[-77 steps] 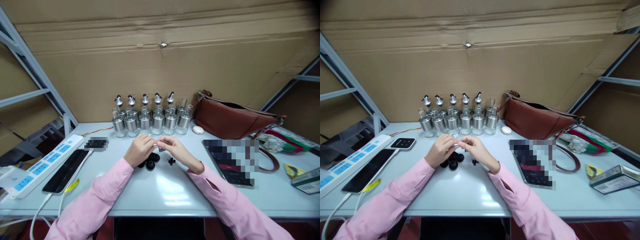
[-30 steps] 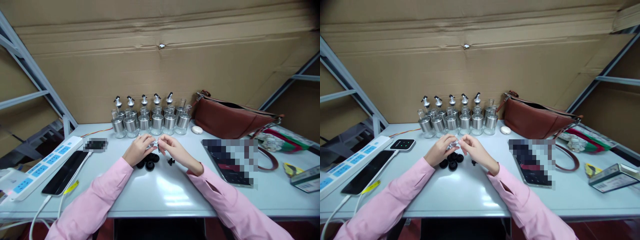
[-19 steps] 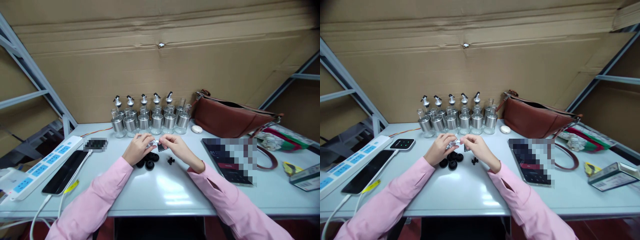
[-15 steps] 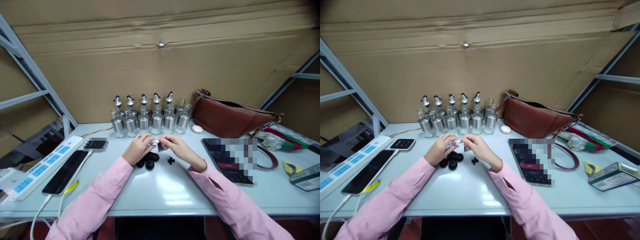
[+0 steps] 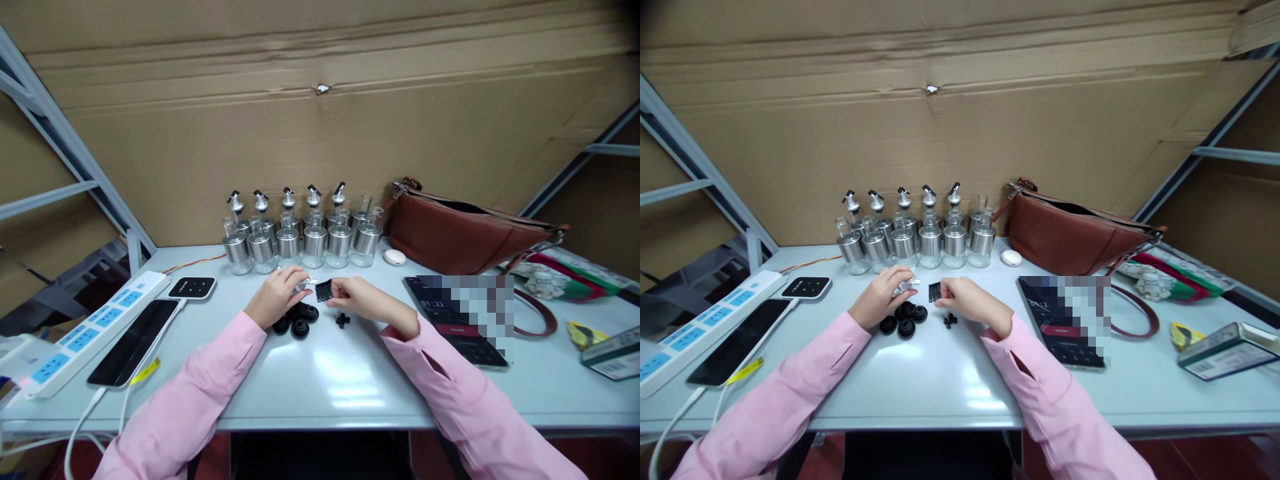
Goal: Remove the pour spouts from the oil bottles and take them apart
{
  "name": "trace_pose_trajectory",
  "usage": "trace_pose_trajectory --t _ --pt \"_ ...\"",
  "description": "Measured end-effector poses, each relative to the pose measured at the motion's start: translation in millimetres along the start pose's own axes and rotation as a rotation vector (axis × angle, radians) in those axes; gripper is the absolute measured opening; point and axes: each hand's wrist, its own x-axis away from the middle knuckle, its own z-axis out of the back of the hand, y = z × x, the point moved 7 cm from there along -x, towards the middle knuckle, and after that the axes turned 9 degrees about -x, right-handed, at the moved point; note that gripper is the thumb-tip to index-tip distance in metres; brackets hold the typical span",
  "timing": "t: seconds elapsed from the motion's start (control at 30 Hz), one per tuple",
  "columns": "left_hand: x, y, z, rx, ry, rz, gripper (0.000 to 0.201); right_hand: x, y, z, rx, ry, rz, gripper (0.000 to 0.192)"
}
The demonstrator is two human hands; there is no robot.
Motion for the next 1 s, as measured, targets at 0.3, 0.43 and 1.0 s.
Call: trace_pose_trajectory --t 0.3,0.43,1.0 --pt "0 0 -0.6 0.057 -0.022 0.02 0.019 2 7 -2 0.058 -0.036 -0.065 0.039" --pt "0 0 -1.1 0.057 -0.02 0.019 0.02 4 4 -3 0.077 -0.075 -0.133 0.04" --pt "1 -2 -4.3 0.084 -0.042 0.022 0.02 11 6 -15 -0.126 -0.183 -0.267 0.023"
